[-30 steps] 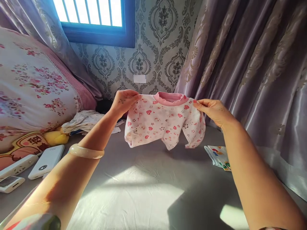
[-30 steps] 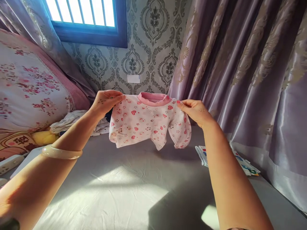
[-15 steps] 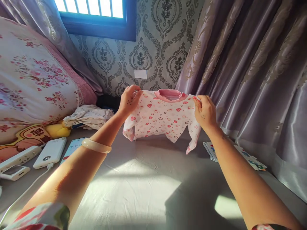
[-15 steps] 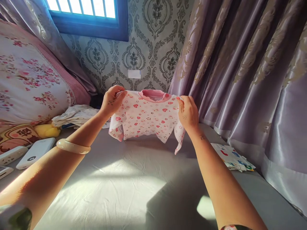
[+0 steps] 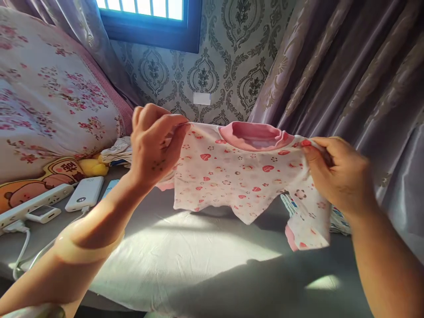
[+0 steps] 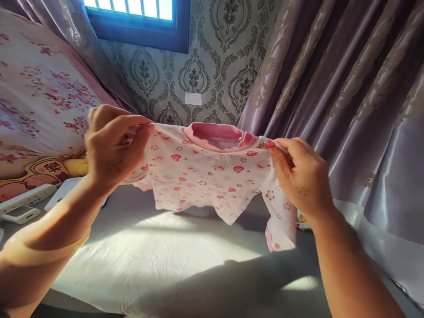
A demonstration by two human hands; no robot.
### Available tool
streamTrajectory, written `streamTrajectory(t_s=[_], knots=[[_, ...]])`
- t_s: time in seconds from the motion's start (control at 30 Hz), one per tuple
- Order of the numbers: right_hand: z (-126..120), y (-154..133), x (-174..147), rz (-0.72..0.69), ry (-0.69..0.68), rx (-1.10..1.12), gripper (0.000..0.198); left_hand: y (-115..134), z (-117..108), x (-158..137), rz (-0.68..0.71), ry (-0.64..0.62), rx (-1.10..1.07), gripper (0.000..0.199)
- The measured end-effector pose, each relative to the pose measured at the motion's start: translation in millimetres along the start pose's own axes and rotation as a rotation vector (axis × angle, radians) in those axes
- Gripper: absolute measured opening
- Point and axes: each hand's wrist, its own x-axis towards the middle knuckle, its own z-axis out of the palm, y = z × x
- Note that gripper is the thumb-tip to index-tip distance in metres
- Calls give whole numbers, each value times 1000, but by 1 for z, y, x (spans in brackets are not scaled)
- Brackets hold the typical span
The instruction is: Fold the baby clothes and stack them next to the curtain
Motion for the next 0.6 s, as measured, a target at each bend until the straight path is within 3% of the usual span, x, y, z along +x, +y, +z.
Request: streamTrajectory(t_s=[0.13, 0.23, 0.4, 0.6], knots=[[-30, -20, 9, 275, -132, 113, 19, 17, -47, 21, -97, -76, -1, 21], [-22, -15, 16, 357, -209, 220, 22, 11, -48, 33, -180, -188, -77, 18], [36, 16, -3, 375, -421, 260, 35, -28, 11, 4, -147, -359, -131, 8], [113, 34, -63, 243, -605, 76, 29, -64, 97, -98, -214, -665, -28, 21]])
